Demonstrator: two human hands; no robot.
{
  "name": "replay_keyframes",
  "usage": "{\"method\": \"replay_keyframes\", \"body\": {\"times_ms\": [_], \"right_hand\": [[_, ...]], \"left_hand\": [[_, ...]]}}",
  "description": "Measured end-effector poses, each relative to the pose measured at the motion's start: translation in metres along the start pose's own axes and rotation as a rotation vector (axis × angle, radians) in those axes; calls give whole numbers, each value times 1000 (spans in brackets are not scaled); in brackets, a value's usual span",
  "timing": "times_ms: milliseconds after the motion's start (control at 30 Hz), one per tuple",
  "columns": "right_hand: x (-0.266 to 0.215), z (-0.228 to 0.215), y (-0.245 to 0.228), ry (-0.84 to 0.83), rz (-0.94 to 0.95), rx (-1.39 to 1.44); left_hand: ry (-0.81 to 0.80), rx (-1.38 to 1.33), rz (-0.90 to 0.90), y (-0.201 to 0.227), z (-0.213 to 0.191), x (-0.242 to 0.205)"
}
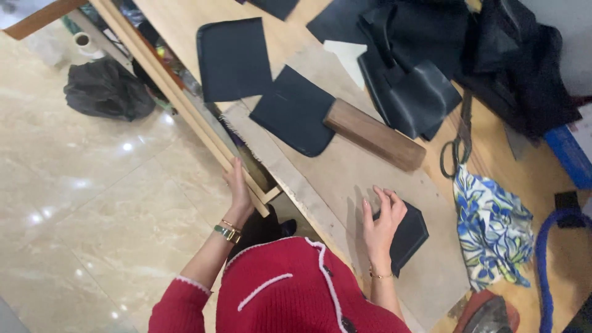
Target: The person irons a small black fabric piece on a wooden workbench using a steam iron and a floral cloth as a protective layer. They repeatedly fold the fabric edges, place the cloth over it, and press with the iron to smooth the material.
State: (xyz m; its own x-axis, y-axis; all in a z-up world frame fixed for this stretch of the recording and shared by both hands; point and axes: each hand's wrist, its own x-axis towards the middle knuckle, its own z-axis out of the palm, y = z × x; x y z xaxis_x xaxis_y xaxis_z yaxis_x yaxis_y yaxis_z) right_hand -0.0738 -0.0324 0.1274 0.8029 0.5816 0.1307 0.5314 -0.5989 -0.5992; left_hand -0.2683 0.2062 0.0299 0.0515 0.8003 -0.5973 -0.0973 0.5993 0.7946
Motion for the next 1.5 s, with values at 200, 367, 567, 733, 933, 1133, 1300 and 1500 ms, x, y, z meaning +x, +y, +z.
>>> {"method": "replay_keyframes", "body": {"times_ms": [200,367,567,733,933,1133,1300,1500], "right_hand": [[11,29,-22,-62,-8,-63],[39,77,-56,-58,-101,19],[82,152,-140,1,-208,82],[107,185,-195,27,-143,81],[117,190,-202,109,-62,-11],[130,182,-192,119,152,-80],[148,182,-187,201,71,-121],[169,182,-185,203,37,-131]], "left_hand": [[-204,-39,-165,16,6,2],[-605,257,-183,60,-33,47],[-359,935,502,165,-55,164],[-59,1006,1243,285,-28,263],[113,1255,1391,370,15,391],[85,1251,1328,391,52,471],[19,1265,1116,409,72,464],[68,1298,1138,398,77,490]]}}
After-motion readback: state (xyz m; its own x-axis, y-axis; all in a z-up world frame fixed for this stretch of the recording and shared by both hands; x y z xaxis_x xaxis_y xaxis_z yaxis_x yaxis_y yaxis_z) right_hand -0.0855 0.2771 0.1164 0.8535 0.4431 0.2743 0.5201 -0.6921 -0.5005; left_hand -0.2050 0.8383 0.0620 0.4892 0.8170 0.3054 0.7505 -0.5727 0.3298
